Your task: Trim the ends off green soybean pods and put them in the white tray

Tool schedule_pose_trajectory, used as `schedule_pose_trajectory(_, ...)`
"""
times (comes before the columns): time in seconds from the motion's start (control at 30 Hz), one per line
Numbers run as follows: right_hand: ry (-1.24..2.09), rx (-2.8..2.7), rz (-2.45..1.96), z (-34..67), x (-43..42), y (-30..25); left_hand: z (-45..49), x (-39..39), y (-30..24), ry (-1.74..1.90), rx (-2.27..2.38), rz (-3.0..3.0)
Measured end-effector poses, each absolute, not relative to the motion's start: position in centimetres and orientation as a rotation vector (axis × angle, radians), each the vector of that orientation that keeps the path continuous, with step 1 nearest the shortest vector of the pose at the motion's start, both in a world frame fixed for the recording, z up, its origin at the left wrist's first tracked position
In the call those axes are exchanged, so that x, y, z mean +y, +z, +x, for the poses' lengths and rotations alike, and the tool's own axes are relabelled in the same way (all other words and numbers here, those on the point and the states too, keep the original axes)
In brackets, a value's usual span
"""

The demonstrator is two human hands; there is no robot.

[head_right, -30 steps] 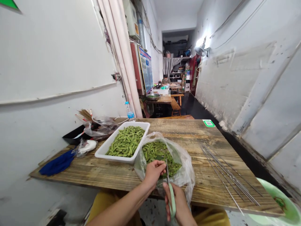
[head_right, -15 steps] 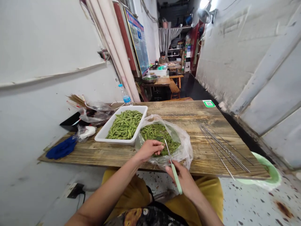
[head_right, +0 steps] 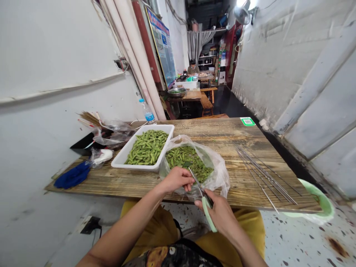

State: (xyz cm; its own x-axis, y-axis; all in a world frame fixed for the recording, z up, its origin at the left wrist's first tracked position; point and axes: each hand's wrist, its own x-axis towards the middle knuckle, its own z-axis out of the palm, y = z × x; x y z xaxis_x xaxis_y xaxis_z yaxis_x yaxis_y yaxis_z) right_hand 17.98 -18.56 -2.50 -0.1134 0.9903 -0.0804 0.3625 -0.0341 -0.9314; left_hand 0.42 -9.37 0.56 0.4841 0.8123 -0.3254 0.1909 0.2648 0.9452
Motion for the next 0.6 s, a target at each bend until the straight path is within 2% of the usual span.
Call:
schedule_pose_trajectory(0.13,1.202,-1.449,-1.456,17.8,-18.5,-2.6,-0.7,-8.8,0.9,0.54,1.095,1.311)
schedule_pose_trajectory(0.23,1.546,-1.18,-1.393,17.4,-18.6,-2.7,-4.0,-7.1,1.9,0.757,1.365,1.487)
schedule_pose_trajectory(0.33,1.963,-0.822,-1.122,17.2,-18.8,-2.4,-8.7,-5.0,3.8,1.009,1.814,1.845)
schedule_pose_trajectory(0.47,2.157,-0.601,-0.96,17.2,-18.7,-2.1,-11.9,-3.5,6.4,0.959,2.253,2.149)
schedule_pose_trajectory(0.53,2.164,-0.572,-0.976,17.3,-18.6,-2.1,-11.0,-3.5,6.5,0.929,2.227,2.274)
schedule_pose_trajectory(0.6,2.173,-0.54,-0.96,17.2,-18.6,-2.2,-8.6,-3.8,5.5,0.921,2.004,2.367)
